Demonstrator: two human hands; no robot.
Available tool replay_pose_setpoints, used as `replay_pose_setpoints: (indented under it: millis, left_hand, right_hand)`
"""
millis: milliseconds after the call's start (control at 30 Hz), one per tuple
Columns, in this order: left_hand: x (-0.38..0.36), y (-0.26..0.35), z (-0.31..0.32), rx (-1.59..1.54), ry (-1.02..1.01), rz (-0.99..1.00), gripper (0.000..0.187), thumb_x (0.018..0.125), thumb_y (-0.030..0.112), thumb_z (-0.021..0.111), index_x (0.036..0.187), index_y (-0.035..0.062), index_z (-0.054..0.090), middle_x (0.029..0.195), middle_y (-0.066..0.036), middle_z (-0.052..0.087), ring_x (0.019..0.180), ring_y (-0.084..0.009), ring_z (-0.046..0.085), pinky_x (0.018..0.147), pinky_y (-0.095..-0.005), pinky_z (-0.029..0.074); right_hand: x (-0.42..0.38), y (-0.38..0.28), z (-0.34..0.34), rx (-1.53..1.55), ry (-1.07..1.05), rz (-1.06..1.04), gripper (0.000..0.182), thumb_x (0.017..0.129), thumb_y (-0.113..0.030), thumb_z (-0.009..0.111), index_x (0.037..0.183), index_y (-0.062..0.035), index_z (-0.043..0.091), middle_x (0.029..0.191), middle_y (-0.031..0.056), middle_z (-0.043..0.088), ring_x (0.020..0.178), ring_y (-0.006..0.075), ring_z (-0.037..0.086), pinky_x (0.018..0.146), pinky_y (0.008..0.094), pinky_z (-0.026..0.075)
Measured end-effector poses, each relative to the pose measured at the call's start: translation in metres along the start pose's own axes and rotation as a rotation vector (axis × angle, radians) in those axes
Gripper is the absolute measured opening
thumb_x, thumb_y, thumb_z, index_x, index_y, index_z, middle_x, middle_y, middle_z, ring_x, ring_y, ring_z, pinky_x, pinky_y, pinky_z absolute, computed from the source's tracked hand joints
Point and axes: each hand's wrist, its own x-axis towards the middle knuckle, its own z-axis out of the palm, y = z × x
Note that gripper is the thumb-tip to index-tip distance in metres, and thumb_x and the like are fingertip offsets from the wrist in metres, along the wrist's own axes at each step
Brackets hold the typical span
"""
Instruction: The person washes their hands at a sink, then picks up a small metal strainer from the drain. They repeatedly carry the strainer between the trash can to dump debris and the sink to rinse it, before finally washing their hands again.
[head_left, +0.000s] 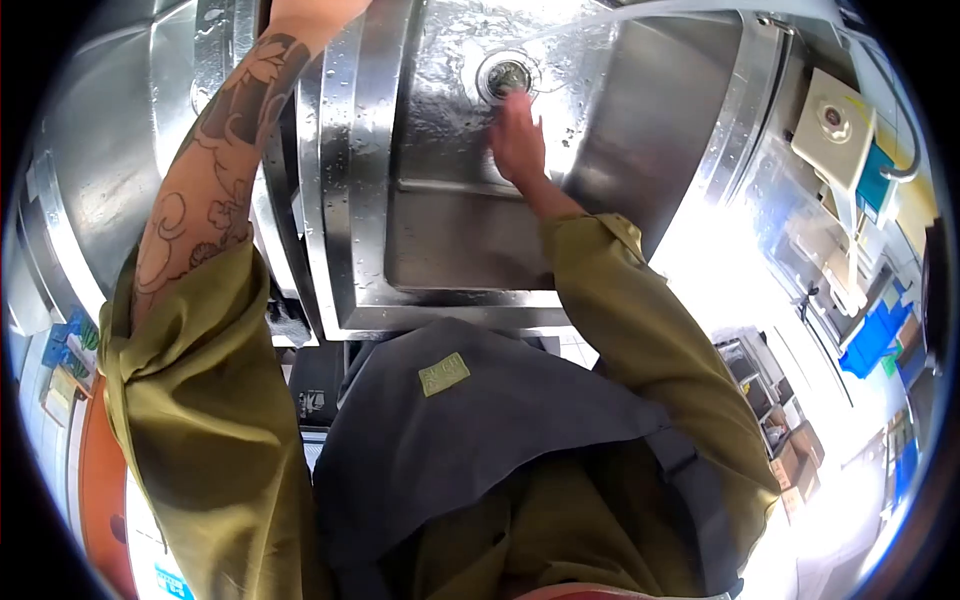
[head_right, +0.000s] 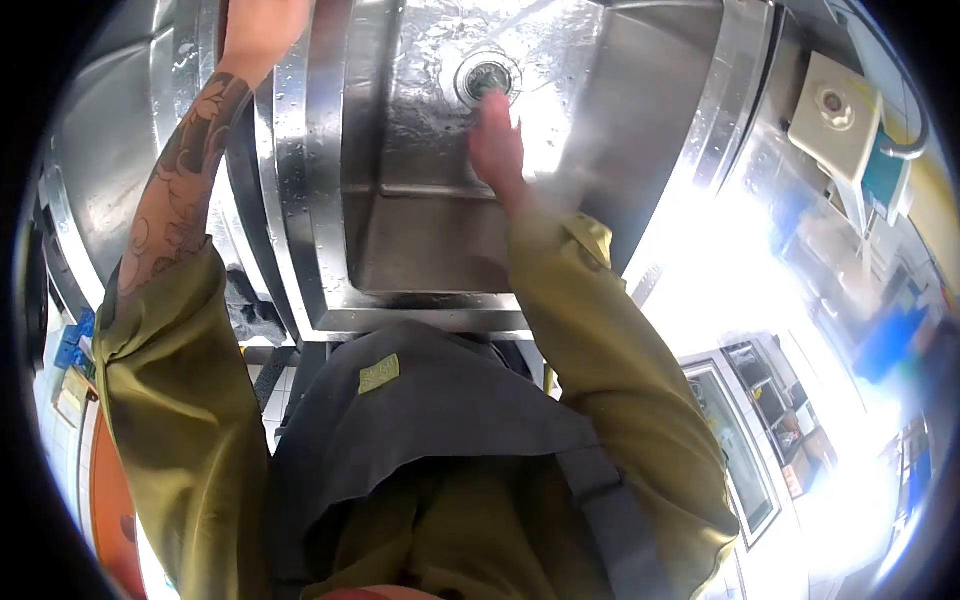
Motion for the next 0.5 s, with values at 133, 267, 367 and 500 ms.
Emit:
replay_pose_setpoints:
  millis: [133, 267, 367, 500]
  left_hand:
    - [0.001, 0.001, -0.001, -0.002, 0.015, 0.043, 0.017, 0.089, 0.014, 0.046, 0.098, -0.0003, 0.045, 0.101, -0.021, 0.043, 0.094, -0.0393, 0.045, 0.082, -0.0434, 0.037]
    - [0.0, 0.001, 0.004, 0.0, 0.043, 0.006, 0.017, 0.09, 0.015, 0.046, 0.097, -0.0004, 0.046, 0.101, -0.021, 0.044, 0.095, -0.0391, 0.045, 0.083, -0.0433, 0.037]
    - [0.002, -0.003, 0.003, 0.04, 0.014, 0.066, 0.017, 0.09, 0.014, 0.045, 0.098, -0.0004, 0.046, 0.1, -0.02, 0.044, 0.094, -0.0384, 0.045, 0.083, -0.0425, 0.038]
    - [0.003, 0.006, -0.001, -0.021, -0.019, 0.049, 0.016, 0.091, 0.013, 0.044, 0.099, -0.0002, 0.046, 0.098, -0.019, 0.044, 0.093, -0.0368, 0.045, 0.083, -0.0397, 0.038]
  right_hand:
    - [-0.037, 0.028, 0.015, 0.254, 0.22, 0.744, 0.083, 0.08, -0.031, 0.061, 0.139, 0.0054, 0.014, 0.145, 0.026, 0.015, 0.135, 0.0386, 0.015, 0.11, 0.0463, 0.016]
    - [-0.015, 0.029, 0.072, 0.406, 0.452, 1.003, 0.098, 0.077, -0.031, 0.067, 0.138, 0.0096, 0.003, 0.146, 0.0293, 0.0, 0.135, 0.0443, 0.005, 0.11, 0.0491, 0.011]
    - [0.021, 0.014, 0.066, 0.375, 0.429, 1.138, 0.104, 0.074, -0.034, 0.069, 0.138, 0.01, -0.001, 0.146, 0.0286, -0.005, 0.133, 0.0495, 0.0, 0.108, 0.0537, 0.01]
    - [0.028, 0.013, 0.069, 0.53, 0.497, 0.831, 0.094, 0.078, -0.029, 0.065, 0.139, 0.0096, 0.004, 0.147, 0.027, 0.003, 0.137, 0.0405, 0.002, 0.11, 0.0448, 0.012]
